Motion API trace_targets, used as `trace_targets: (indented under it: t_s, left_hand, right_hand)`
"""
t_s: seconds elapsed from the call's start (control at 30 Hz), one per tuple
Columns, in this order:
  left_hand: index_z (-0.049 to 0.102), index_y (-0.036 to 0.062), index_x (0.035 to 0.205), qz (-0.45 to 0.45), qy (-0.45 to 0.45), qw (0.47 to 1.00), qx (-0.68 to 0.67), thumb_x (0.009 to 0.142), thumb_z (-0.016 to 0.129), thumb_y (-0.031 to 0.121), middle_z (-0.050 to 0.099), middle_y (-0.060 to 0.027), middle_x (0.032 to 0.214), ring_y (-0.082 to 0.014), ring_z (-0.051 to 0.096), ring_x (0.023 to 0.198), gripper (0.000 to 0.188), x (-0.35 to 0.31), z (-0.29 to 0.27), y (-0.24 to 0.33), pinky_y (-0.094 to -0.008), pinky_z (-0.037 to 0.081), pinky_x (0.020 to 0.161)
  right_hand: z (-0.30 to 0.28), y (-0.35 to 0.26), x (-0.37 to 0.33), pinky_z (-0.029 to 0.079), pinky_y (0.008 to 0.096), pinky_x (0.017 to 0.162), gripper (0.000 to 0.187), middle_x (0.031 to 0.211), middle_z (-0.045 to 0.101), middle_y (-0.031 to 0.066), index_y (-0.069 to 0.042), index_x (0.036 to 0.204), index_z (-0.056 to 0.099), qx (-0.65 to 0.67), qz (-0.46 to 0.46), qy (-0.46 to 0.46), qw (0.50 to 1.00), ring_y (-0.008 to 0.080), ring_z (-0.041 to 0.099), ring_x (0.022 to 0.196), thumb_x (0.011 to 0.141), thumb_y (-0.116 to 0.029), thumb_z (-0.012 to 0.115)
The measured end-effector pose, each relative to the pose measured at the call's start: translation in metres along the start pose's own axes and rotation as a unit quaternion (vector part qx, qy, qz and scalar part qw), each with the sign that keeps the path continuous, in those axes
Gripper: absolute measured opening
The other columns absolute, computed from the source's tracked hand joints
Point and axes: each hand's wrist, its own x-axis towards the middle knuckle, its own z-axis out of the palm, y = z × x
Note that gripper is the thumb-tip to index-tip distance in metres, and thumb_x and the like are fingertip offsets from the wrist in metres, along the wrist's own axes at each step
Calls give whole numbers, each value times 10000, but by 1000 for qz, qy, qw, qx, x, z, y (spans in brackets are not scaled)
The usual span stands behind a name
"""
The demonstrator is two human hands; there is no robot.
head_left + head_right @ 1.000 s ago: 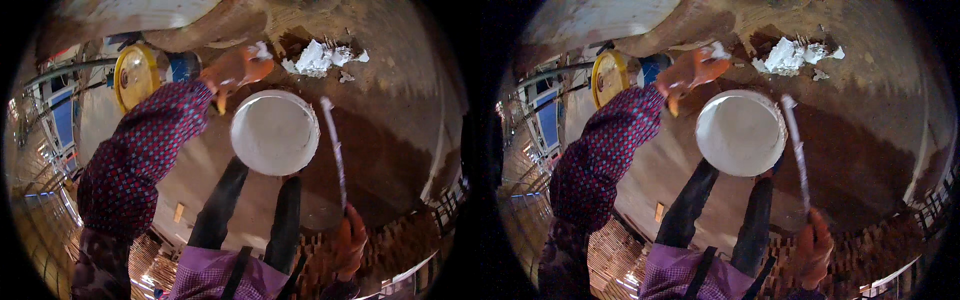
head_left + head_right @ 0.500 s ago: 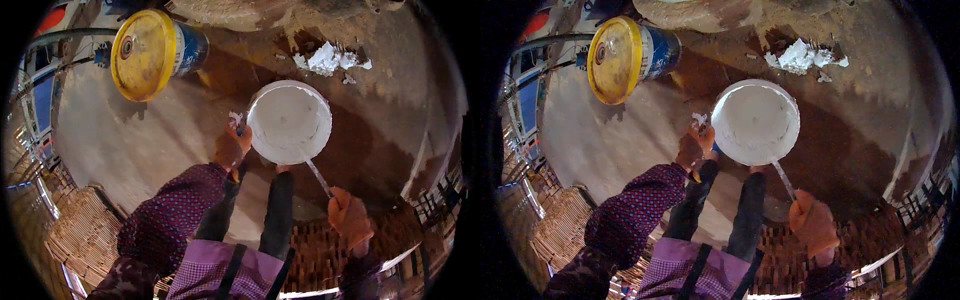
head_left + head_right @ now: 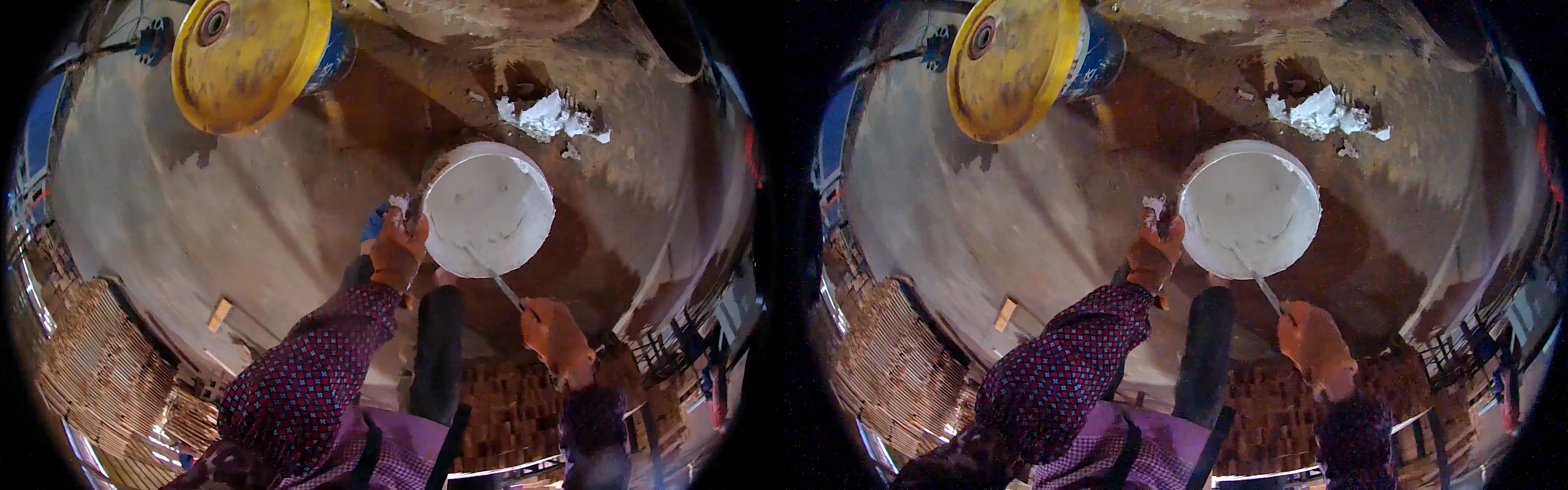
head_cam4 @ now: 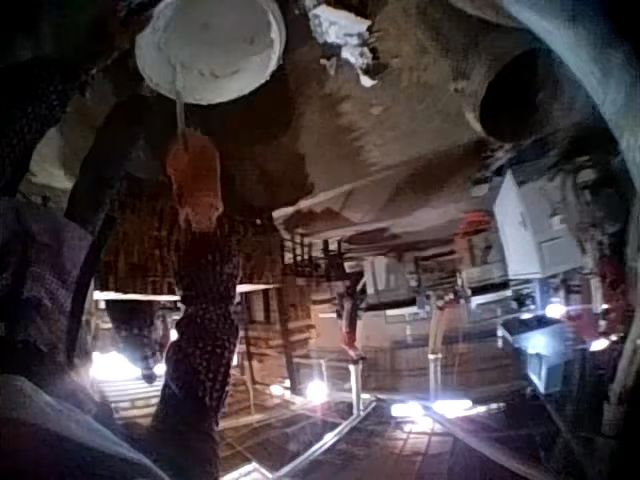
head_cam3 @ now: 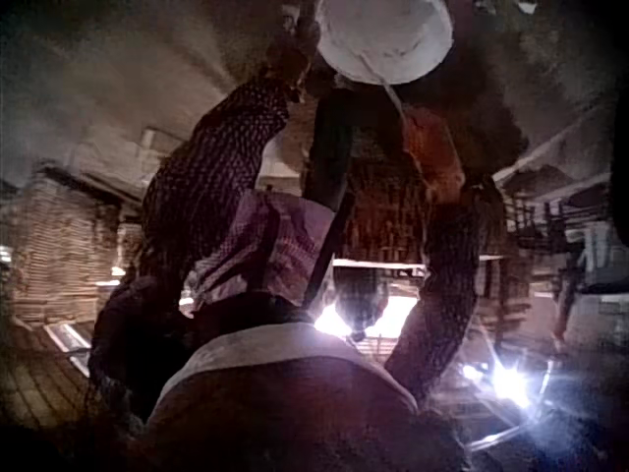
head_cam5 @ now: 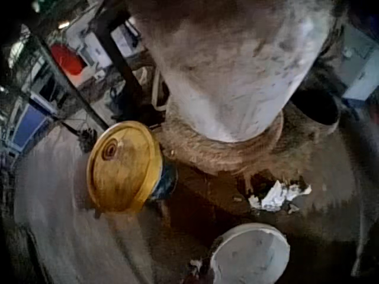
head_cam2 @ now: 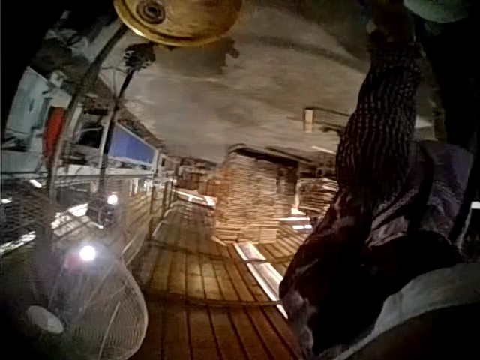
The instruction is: The person mixes a white paste-like substance in a bucket using a metal tool. They scrape the sides of the bucket and add more of the white substance from the floor into the bucket. Later, they use a wooden stick to stir the mixture and then pour a dark liquid from a larger container into the bucket.
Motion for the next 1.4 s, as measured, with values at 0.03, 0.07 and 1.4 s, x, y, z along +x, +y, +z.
trace_targets:
  t_s: [0.03, 0.07, 1.4]
  left_hand:
    - [520, 23, 1167, 67, 5, 998, 13, 937, 514, 354, 576, -203, 1171, -384, 562, 1069, 403, -2, 0, -3, -431, 483, 876]
    - [518, 32, 1176, 96, 3, 995, 1, 939, 512, 359, 583, -196, 1163, -377, 569, 1058, 404, -1, 3, -8, -428, 484, 873]
    - [544, 55, 1064, 262, 66, 957, 106, 852, 615, 183, 601, -148, 1050, -344, 597, 933, 258, 3, -25, 27, -436, 525, 736]
  right_hand:
    - [0, 23, -11, 483, 404, 632, 268, 730, 625, 182, -4, 945, 679, 23, -3, 13, 1000, 278, 610, 672, 841, -182, 508]
    - [-2, 29, -20, 478, 378, 601, 273, 689, 617, 169, 11, 935, 677, 33, -9, 6, 999, 232, 604, 622, 845, -179, 502]
    - [59, -2, -43, 504, 487, 750, 230, 885, 664, 205, -47, 935, 638, -4, 49, 163, 985, 407, 630, 870, 883, -236, 516]
